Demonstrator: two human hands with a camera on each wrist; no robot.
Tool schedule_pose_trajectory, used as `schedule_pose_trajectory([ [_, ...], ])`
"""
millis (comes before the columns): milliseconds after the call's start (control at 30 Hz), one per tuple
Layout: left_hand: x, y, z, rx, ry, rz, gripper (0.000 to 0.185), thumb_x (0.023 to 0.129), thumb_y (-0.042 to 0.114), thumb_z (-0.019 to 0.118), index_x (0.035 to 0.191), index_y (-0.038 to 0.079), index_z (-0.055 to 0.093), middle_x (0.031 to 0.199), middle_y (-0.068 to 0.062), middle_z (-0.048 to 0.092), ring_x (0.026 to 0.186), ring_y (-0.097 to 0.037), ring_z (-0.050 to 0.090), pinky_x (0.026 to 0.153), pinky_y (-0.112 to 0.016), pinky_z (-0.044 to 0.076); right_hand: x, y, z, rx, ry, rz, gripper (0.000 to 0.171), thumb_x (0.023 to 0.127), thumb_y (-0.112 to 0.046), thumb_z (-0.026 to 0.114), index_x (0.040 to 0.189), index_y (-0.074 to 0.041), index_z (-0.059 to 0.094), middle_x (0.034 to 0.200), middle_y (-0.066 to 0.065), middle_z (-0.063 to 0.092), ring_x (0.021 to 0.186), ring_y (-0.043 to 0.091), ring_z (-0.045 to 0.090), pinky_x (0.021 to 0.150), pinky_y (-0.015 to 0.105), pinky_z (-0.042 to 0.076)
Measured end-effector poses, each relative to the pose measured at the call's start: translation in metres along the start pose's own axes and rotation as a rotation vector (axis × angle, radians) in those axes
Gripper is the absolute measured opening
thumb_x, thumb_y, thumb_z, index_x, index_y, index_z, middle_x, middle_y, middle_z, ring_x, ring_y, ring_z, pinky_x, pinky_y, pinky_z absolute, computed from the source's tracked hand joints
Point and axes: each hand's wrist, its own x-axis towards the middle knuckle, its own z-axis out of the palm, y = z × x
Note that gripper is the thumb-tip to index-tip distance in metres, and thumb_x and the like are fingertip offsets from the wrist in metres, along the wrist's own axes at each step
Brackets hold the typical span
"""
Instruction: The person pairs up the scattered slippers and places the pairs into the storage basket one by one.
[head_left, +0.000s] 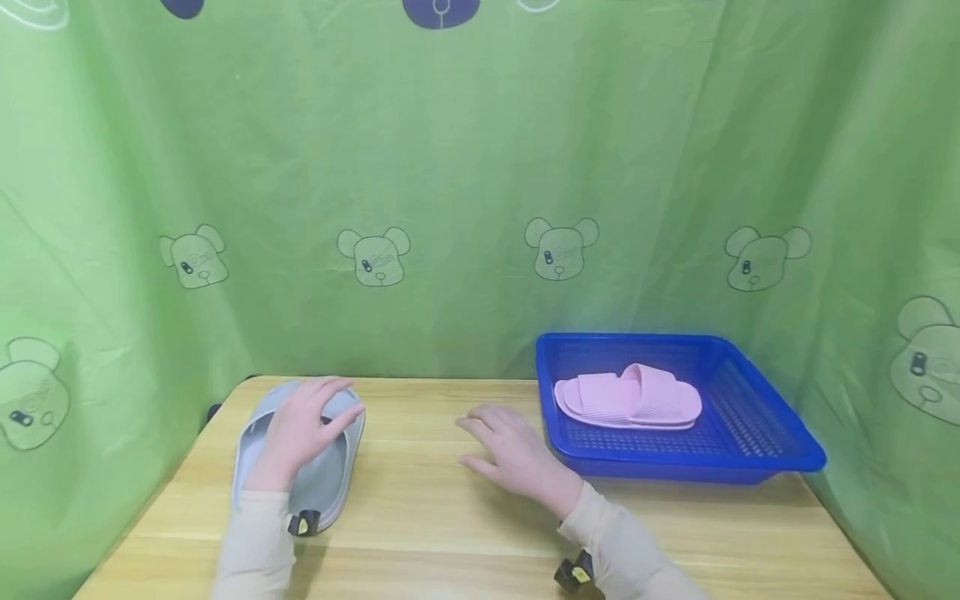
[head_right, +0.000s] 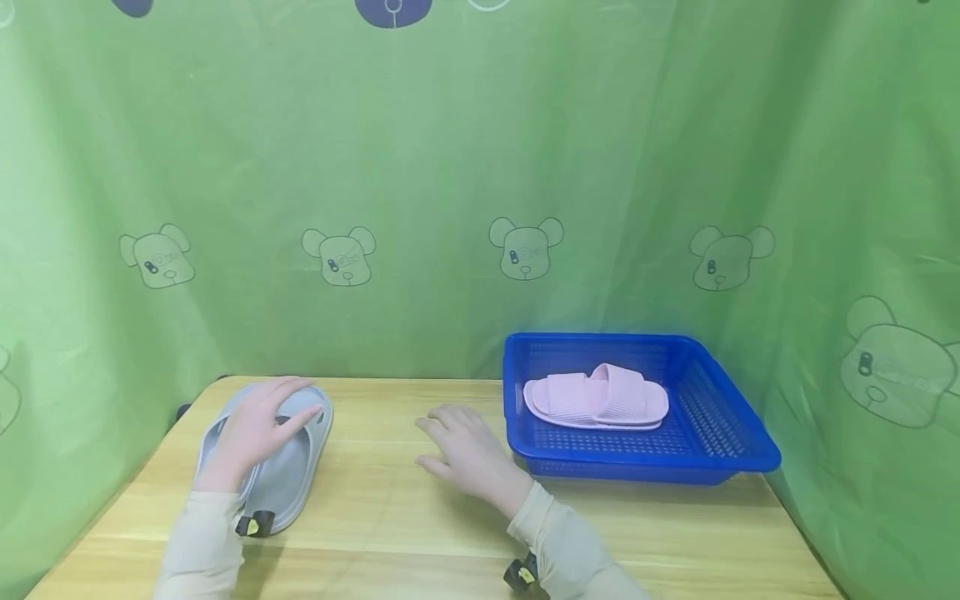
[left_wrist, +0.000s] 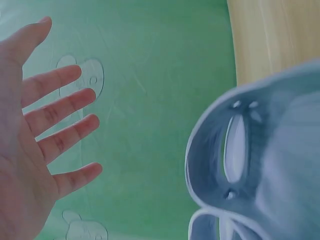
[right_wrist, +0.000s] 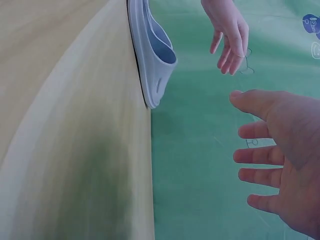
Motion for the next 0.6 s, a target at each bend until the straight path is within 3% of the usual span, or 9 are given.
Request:
schedule_pose_trajectory([
  [333,-0.008,-0.025,-0.015,-0.011,-0.032,-0.137,0.046,0.09,0.039,0.068,0.124,0.009,0.063,0.126,-0.014,0.065,0.119,-0.037,0.057,0.104,-0.055,0.042,0.013,-0.013,0.012,0.055,-0.104,0.038,0.056,0.092,-0.044,0.062,0.137,-0.012,0.054,0.132,0.009,0.06,0.126,0.027,0.054,0.112,0.046,0.041],
  [600,-0.011,-0.043,-0.024,-0.015,-0.067,-0.207,0.051,0.092,0.042,0.064,0.128,0.006,0.06,0.13,-0.019,0.061,0.123,-0.041,0.053,0.106,-0.058,0.038,0.027,-0.024,0.023,0.098,-0.16,0.058,0.061,0.094,-0.047,0.059,0.143,-0.013,0.047,0.137,0.009,0.056,0.129,0.027,0.052,0.114,0.045,0.039],
])
